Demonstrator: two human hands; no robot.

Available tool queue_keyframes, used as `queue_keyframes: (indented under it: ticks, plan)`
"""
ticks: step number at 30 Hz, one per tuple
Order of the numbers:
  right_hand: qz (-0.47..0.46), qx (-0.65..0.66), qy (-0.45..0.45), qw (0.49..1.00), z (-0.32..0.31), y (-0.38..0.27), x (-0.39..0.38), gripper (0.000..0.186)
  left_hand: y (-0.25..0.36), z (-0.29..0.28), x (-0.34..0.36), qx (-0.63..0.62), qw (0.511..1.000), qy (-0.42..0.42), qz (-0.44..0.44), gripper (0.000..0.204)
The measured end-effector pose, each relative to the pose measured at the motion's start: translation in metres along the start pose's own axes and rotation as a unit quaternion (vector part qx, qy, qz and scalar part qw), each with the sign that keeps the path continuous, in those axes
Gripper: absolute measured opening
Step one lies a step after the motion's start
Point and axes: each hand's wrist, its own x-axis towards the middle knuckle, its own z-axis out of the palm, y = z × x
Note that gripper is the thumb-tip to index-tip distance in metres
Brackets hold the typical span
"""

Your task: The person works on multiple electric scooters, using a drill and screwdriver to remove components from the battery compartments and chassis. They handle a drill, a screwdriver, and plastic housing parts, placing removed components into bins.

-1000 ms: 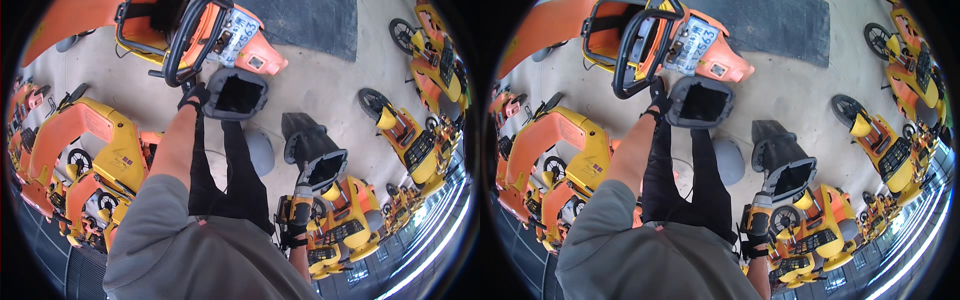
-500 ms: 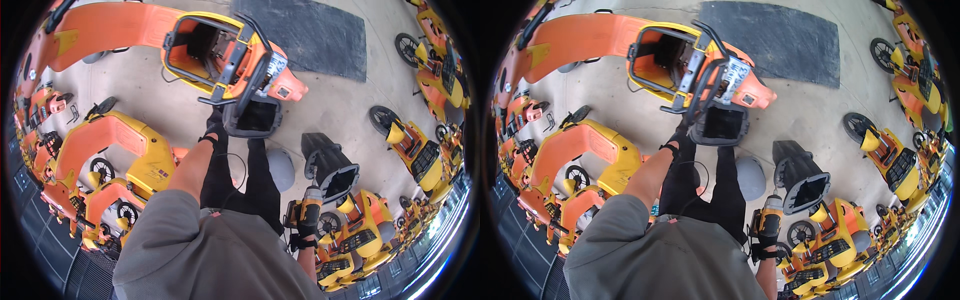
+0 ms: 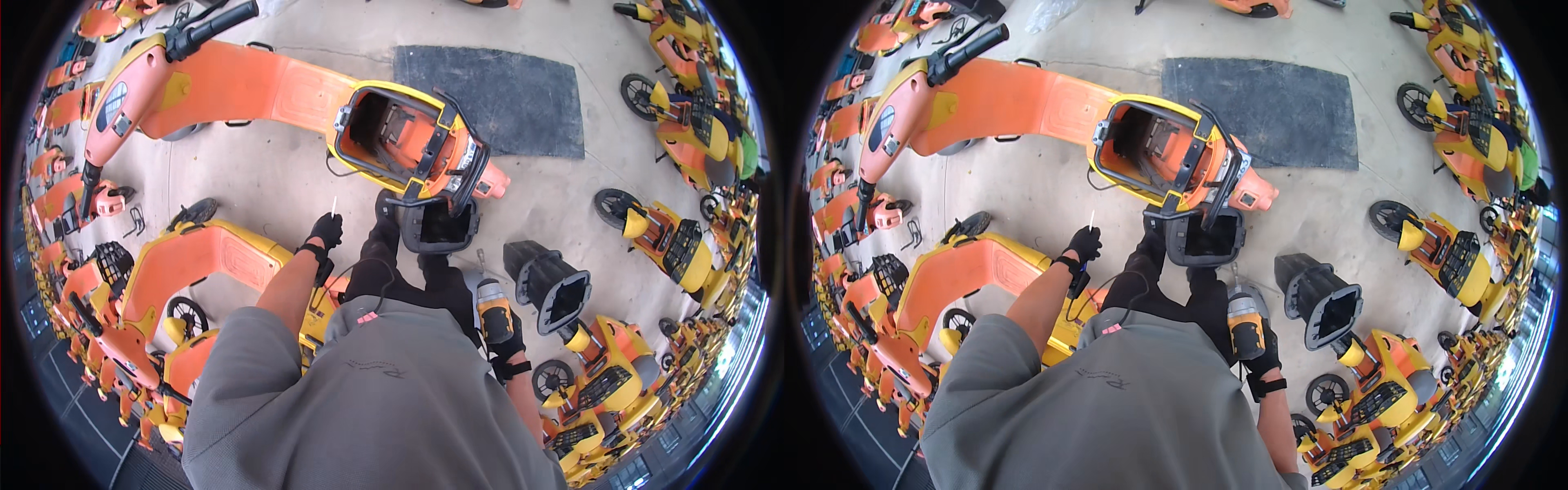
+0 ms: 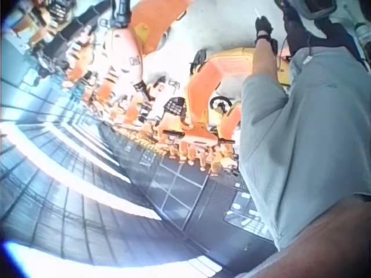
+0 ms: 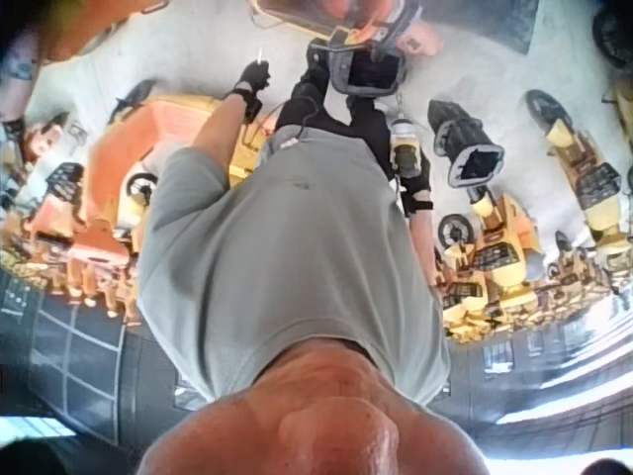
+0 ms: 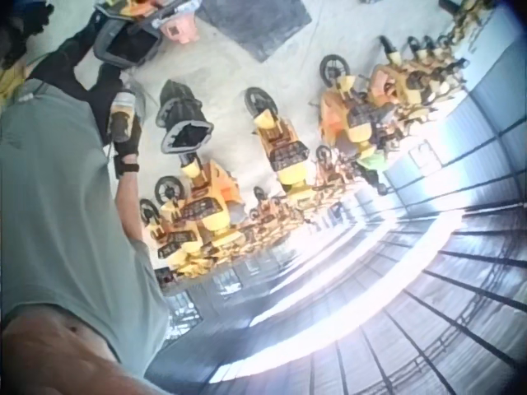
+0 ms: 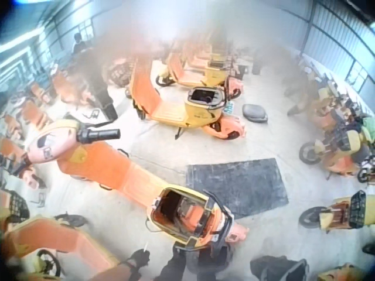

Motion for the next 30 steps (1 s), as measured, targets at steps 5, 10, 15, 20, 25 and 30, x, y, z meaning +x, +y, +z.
queue_keyframes:
  ticks: [5,10,15,20,25,30]
  plan:
    - [-0.197,-0.439,0.029,0.876,0.021,0.017,0.013,0.036,0.007,-0.029,-0.009,-0.096,0.995,-0.024,0.006,0.028]
    - [-0.278,-0.642,-0.002,0.714,0.088,-0.002,0.001,0.028,0.013,-0.032,-0.038,-0.133,0.988,-0.004,0.075,0.026]
    - [-0.366,-0.676,-0.041,0.638,0.072,0.005,0.031,0.027,-0.009,-0.047,-0.049,0.226,0.913,0.233,0.246,0.025]
    - [-0.423,-0.671,-0.049,0.607,0.059,0.021,0.055,0.026,0.017,-0.081,-0.089,0.074,0.922,0.293,0.241,0.029]
    - [-0.436,-0.672,-0.026,0.598,0.074,0.028,0.058,0.025,0.089,-0.122,-0.106,-0.022,0.903,0.24,0.356,0.035]
    - [-0.452,-0.663,0.043,0.594,0.093,0.042,0.073,0.031,0.22,-0.155,-0.159,0.078,0.754,0.302,0.579,0.027]
